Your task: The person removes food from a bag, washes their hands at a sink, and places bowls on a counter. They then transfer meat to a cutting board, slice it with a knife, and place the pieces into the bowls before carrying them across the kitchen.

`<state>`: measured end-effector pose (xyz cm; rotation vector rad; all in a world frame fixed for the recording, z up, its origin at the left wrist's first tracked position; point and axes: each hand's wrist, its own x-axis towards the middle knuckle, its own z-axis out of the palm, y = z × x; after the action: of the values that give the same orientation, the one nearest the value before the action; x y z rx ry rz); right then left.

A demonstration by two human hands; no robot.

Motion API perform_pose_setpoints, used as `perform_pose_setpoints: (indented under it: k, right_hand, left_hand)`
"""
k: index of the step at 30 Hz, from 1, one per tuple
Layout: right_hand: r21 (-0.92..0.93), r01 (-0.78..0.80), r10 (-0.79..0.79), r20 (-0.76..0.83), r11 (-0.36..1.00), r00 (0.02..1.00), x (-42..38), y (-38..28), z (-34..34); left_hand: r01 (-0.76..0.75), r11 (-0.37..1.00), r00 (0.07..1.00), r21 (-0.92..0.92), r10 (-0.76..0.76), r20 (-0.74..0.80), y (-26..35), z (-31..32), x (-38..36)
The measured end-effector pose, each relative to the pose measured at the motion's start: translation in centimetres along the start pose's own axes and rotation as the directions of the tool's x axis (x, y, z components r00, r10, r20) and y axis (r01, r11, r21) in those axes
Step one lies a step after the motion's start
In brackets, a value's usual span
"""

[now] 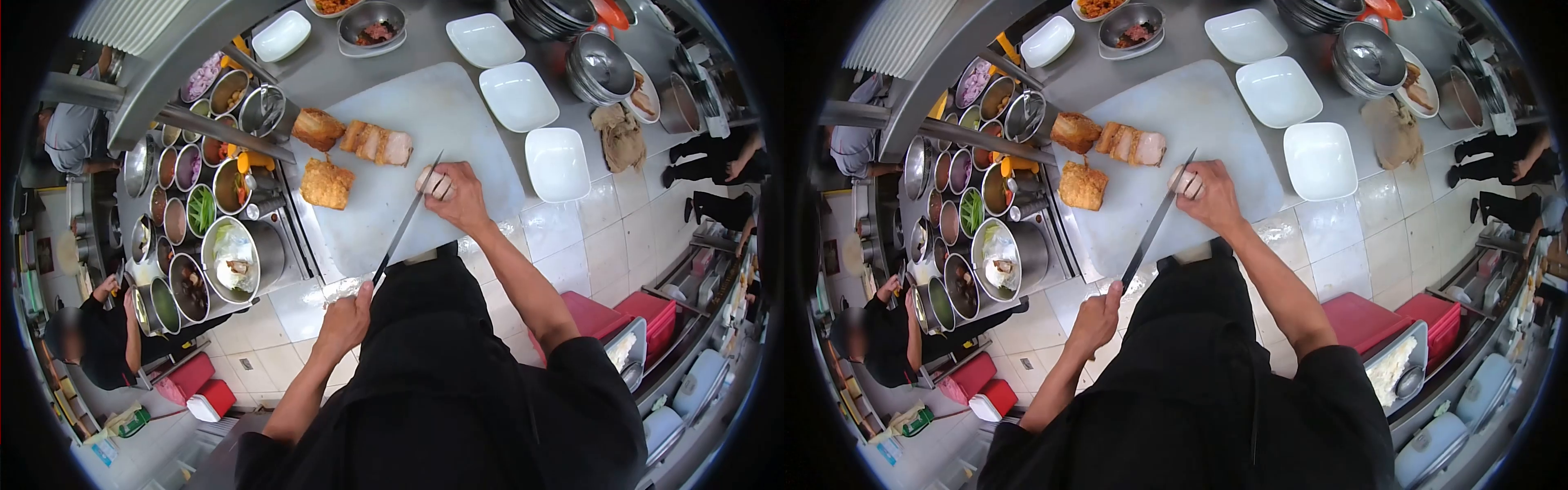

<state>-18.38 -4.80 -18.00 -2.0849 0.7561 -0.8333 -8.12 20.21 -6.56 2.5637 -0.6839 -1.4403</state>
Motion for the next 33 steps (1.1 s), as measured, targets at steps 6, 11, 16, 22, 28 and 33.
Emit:
perform_pose_setpoints:
  k: [6,11,16,22,28,33]
  right_hand:
    - [-0.083,0.022,-0.022,-0.007,0.996,1.000,-0.1,0.5,0.5]
    - [-0.085,-0.029,0.027,-0.029,0.996,0.999,-0.1,0.2,0.5]
    - [-0.095,-0.065,0.063,-0.024,0.993,0.998,0.5,-1.8,-0.2]
    - [-0.426,0.160,-0.160,0.037,0.890,0.986,0.6,-0.9,1.5]
    - [-0.301,0.211,-0.232,-0.035,0.930,0.972,5.1,2.2,-0.2]
    - [-0.379,0.246,-0.263,0.006,0.892,0.965,12.8,6.6,-2.8]
  left_hand:
    - [-0.076,0.995,0.995,-0.065,0.071,-0.076,1.3,2.3,4.0]
    - [-0.044,0.998,0.997,-0.054,0.040,-0.067,-1.2,2.2,2.0]
    - [-0.091,0.985,0.993,-0.149,0.078,-0.089,-0.7,1.1,1.3]
    - [-0.043,0.962,0.993,-0.269,0.012,-0.114,-3.4,1.0,-0.6]
    - [0.033,0.877,0.986,-0.480,-0.107,-0.129,-4.1,1.9,-2.0]
    - [0.034,0.803,0.972,-0.595,-0.166,-0.168,-4.8,4.1,-2.7]
